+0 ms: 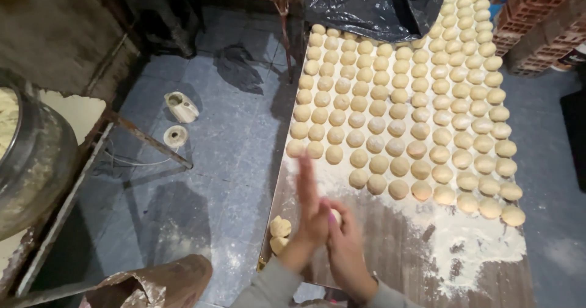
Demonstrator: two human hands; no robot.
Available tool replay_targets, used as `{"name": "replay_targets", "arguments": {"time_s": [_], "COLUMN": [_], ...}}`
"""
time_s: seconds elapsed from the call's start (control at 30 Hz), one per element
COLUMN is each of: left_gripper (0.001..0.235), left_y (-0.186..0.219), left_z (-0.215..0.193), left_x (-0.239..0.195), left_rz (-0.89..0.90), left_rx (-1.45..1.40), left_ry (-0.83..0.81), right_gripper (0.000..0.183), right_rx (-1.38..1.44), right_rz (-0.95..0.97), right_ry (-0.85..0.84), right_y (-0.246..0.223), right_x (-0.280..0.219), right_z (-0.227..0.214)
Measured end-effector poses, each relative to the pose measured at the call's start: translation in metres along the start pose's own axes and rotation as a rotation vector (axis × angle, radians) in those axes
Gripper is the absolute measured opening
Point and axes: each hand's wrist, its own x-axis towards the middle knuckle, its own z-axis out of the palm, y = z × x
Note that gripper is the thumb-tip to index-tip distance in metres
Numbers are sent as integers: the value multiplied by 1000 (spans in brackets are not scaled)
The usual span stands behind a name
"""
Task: Rolling small pieces of dough into balls on a floured work surface.
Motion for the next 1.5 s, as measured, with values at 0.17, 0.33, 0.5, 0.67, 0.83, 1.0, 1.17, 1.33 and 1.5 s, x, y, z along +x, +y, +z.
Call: {"name": "replay_targets", "arguments": {"time_s": [0.17,0.33,0.5,0.67,0.83,1.0,1.17,1.33,1.5], "left_gripper": [81,64,46,45,47,48,43,40,40], "left_y": [-24,-10,6,12,5,13,6,9,-1], "left_z": [-54,-90,-96,-95,-94,-94,-97,-100,-106], "left_x": [-43,-109,-137,-147,-151,-143,-136,-126,-112], "left_rz": [56,-71,-132,-164,-165,-237,-192,-219,-210], "left_rx": [861,834,774,694,690,627,594,453,416], "left_ry": [408,515,645,676,636,634,627,613,556], "right_gripper": [60,71,77,55,54,71,36,42,31], "right_rx": [-229,-581,-891,-936,-1037,-854,-254,-253,-358], "right_rz": [79,-190,-374,-215,-79,-264,-292,-717,-259], "right_ry": [-191,-148,-170,-338,-351,-265,-817,-918,-922], "right_y": [95,136,164,177,163,142,104,91,100], "right_x": [43,101,102,102,105,80,31,18,13], "right_z": [5,4,13,25,21,23,70,90,62]}}
